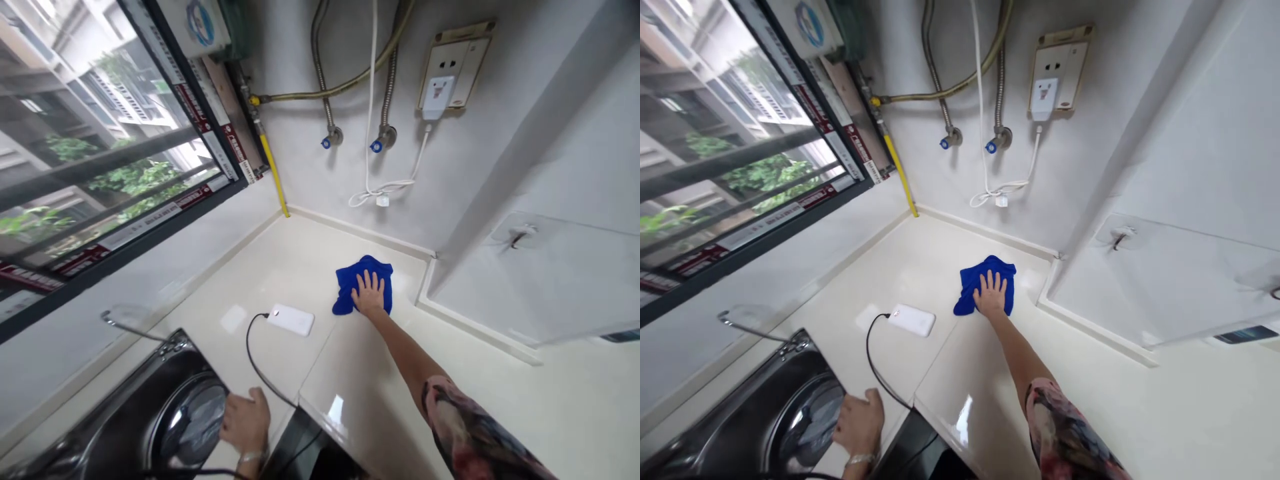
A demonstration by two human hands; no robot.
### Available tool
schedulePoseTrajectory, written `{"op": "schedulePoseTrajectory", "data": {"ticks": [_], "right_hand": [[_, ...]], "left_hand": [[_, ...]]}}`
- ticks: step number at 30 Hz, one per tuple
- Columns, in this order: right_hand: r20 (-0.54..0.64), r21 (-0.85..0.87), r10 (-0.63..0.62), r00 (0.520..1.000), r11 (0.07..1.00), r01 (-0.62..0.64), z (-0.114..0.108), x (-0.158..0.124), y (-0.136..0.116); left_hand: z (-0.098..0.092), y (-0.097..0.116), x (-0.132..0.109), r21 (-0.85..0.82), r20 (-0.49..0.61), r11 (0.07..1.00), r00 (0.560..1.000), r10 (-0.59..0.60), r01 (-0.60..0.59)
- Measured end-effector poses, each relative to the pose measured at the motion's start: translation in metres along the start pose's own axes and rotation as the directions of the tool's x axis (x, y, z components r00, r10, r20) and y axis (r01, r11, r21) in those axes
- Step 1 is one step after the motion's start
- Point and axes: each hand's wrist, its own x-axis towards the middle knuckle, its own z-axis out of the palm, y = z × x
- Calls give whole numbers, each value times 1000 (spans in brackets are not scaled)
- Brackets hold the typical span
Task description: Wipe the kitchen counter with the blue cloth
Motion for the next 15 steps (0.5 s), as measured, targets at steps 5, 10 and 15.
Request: {"op": "schedulePoseTrajectory", "data": {"ticks": [5, 10, 15], "right_hand": [[82, 95, -41, 996, 995, 33, -1, 4, 3], [-132, 256, -147, 980, 950, 177, 9, -40, 13], [-368, 240, -158, 916, 936, 258, 39, -154, 42]], "left_hand": [[-10, 8, -5, 16, 48, 999, 998, -41, 40], [-13, 6, -8, -74, 109, 993, 990, -84, 93], [-10, 1, 14, -369, -57, 913, 976, -209, 174]]}}
